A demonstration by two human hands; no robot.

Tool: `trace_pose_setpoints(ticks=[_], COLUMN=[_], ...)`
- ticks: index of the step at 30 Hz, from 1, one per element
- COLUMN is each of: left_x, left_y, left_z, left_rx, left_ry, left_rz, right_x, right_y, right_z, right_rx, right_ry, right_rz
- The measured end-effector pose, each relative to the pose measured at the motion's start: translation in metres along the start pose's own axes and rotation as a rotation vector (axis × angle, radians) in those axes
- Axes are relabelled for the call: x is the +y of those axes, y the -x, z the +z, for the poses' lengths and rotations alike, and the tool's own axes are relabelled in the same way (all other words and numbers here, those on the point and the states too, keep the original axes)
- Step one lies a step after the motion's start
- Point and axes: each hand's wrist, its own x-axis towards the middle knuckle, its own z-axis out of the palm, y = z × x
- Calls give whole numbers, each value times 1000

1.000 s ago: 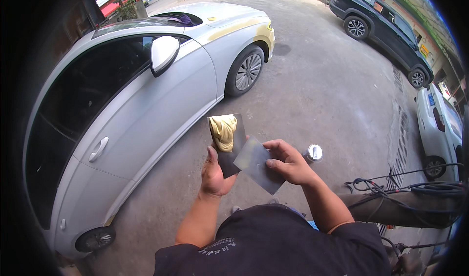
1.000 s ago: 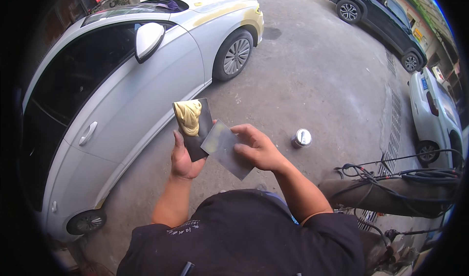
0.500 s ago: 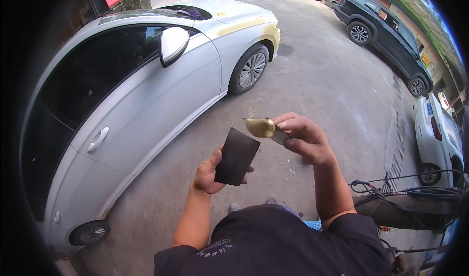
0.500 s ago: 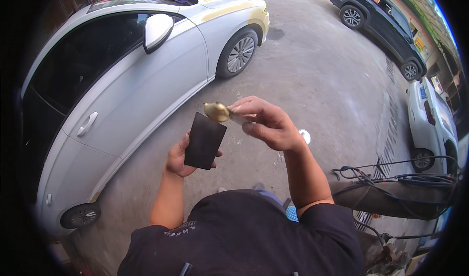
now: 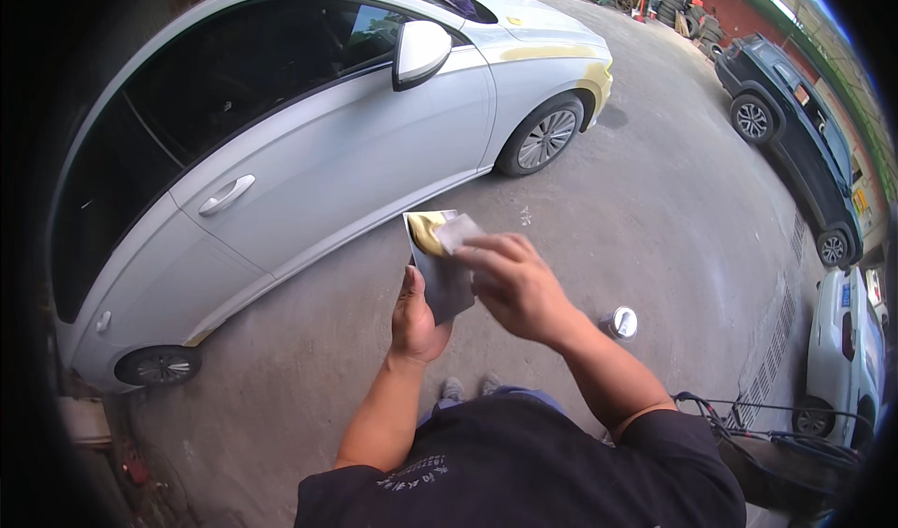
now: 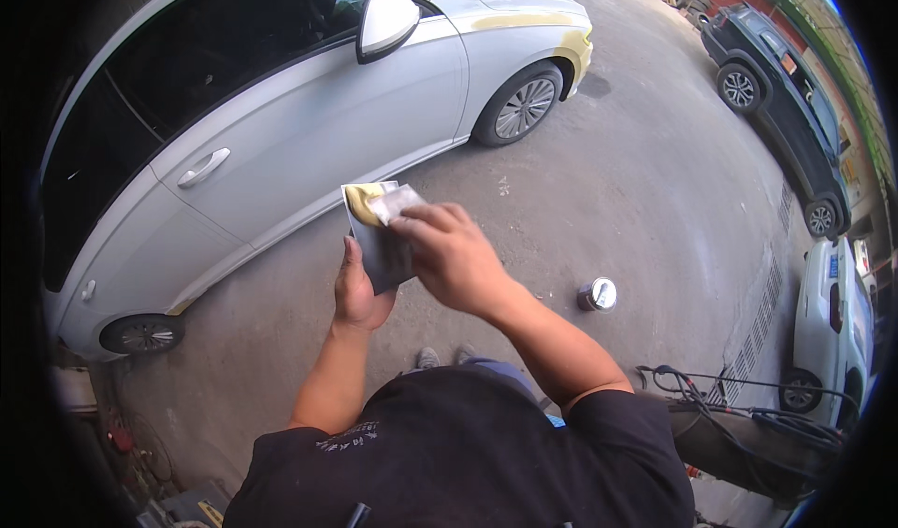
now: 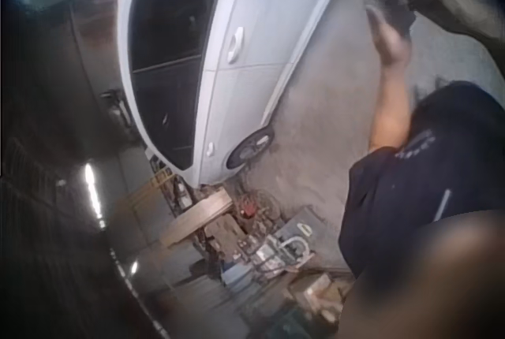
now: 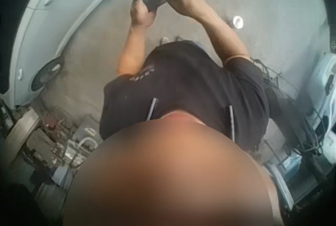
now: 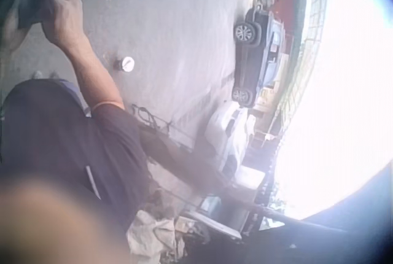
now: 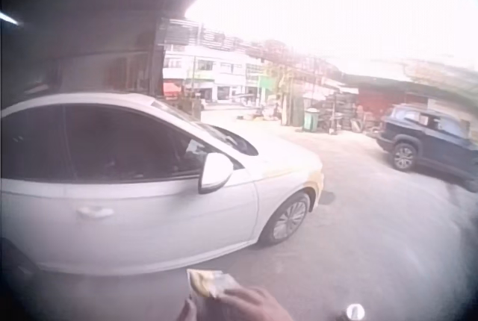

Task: The person holds two rectangular metal plates and repeatedly rubs them together. They then squat, open a can of beige paste, scoop some onto one plate, and use the other plate to spread and mix the paste on the surface.

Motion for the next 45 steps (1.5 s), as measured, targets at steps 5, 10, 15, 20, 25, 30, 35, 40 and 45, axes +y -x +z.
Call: trace_pose_setpoints(ticks=[5,10,15,20,25,30,35,40,45], left_x=[-2,14,69,113,170,239,284,298,330], left_y=[22,48,111,161,208,258,289,313,341], left_z=[-23,-34,-54,-93,-136,-171,-202,-244,-290], left_rx=[187,361,178,-199,-197,88,432,719,926], left_ry=[-266,-387,145,421,388,168,-222,-597,-985], left_rz=[255,489,158,148,165,410,721,865,866], right_x=[-1,-19,-47,-75,-130,-167,-232,-302,-359], right_y=[-13,-33,-64,-101,-123,-128,-99,-95,-125], right_z=[8,33,35,110,201,268,337,412,479], right_rx=[-200,-430,-326,-533,-577,-577,-1076,-1212,-1267], right_ry=[-169,-356,-425,-604,-793,-988,-1469,-1498,-1725], right_rz=[-51,-199,-539,-785,-756,-434,311,484,458])
